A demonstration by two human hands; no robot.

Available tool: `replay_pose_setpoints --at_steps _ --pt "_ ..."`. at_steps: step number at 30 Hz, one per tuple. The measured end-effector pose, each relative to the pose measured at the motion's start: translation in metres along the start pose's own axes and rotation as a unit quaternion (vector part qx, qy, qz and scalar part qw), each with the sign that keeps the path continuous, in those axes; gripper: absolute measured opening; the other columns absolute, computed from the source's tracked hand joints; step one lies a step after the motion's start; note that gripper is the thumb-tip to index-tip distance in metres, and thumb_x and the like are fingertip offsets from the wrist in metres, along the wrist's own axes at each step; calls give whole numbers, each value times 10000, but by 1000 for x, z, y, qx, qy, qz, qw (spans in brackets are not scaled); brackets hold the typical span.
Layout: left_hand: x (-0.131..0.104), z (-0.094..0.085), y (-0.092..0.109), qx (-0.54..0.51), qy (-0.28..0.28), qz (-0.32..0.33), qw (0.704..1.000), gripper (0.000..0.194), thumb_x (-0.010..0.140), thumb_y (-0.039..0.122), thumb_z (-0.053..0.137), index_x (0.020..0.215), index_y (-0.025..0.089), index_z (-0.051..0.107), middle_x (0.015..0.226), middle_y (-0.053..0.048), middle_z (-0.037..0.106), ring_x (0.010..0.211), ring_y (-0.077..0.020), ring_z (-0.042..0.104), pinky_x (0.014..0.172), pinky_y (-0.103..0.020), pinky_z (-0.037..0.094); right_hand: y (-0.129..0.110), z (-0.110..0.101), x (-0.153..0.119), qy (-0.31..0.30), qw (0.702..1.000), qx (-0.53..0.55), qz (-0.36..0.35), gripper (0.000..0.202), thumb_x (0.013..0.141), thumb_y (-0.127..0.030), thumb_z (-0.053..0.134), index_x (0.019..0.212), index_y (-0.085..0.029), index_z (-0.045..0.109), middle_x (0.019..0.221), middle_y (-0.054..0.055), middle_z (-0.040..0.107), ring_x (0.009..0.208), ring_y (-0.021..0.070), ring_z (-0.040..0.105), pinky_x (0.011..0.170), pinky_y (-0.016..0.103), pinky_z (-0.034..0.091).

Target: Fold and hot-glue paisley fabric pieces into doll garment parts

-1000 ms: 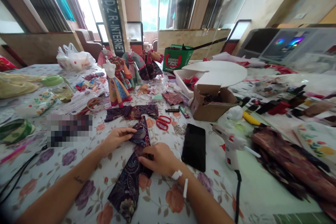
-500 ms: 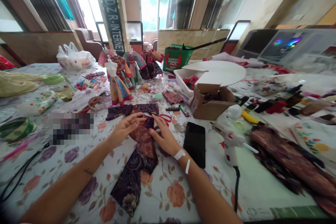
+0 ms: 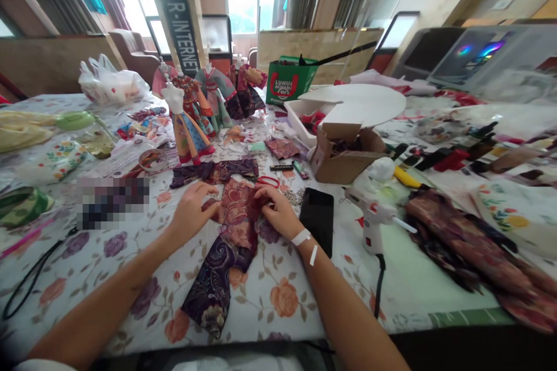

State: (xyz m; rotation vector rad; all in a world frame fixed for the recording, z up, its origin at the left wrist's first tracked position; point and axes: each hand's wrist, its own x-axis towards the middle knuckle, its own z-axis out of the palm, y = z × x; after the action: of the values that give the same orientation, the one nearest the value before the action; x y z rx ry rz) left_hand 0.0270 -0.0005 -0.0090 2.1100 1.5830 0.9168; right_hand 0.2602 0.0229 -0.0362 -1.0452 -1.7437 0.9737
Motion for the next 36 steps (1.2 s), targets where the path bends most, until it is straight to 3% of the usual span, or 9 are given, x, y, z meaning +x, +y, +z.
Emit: replay_pose_setpoints --at_steps 2,4,7,10,14,18,22,28,36 --pt "-14 -2 15 -48 -89 59 993 106 812 249 578 887 180 607 903 -51 608 894 -201 549 839 -316 419 0 0 -1 -3 1000 -4 -2 366 553 -53 432 839 -190 615 1167 76 620 1033 231 575 771 325 476" --pt "-29 -3 27 -79 -206 114 969 179 801 330 617 918 195 618 942 -46 610 902 -195 549 826 -302 423 0 1 -1 -6 1000 -7 1 353 557 -60 440 831 -188 621 1121 72 640 963 215 600 720 297 478" --pt "-40 -1 35 -48 -256 153 953 438 725 416 696 1088 200 580 1148 -85 564 1089 -255 467 955 -369 348 0 2 -1 -3 1000 -11 9 277 589 -86 463 788 -179 632 1025 75 671 860 199 618 685 288 474" --pt "-37 4 35 -12 -301 151 941 604 617 454 769 1113 184 553 1090 -90 574 1038 -281 470 908 -397 357 0 2 0 13 1000 -16 16 202 624 -120 486 746 -173 638 944 80 686 862 210 612 706 303 466" --pt "-25 9 35 -5 -364 168 916 382 609 409 784 876 195 614 916 -35 588 914 -244 500 799 -343 365 -2 2 -1 38 999 -12 28 177 644 -150 495 748 -174 636 910 70 691 806 196 616 676 295 467" --pt "-16 1 30 -90 -385 175 902 151 699 245 731 722 171 601 875 -25 583 873 -192 521 752 -281 375 -6 2 -2 55 997 5 44 171 657 -170 503 755 -177 643 886 61 698 747 182 618 602 270 471" --pt "-5 -12 17 -266 -400 64 875 191 729 295 707 764 162 575 788 -8 605 750 -144 542 710 -260 398 -12 0 -3 77 995 35 61 172 672 -191 512 767 -167 654 848 59 691 677 165 603 536 253 461" --pt "0 -9 1 -534 -326 -78 776 293 713 344 735 812 164 525 738 7 571 670 -98 494 636 -222 351 -16 -2 -2 93 987 99 91 153 678 -211 539 762 -160 656 673 22 647 553 134 571 495 246 461" --pt "-4 -9 -3 -624 -270 -173 713 302 665 282 782 809 159 547 759 -6 601 662 -91 542 597 -194 369 -13 -5 -1 135 968 176 118 143 680 -259 602 788 -172 636 645 4 620 544 123 563 471 229 433"
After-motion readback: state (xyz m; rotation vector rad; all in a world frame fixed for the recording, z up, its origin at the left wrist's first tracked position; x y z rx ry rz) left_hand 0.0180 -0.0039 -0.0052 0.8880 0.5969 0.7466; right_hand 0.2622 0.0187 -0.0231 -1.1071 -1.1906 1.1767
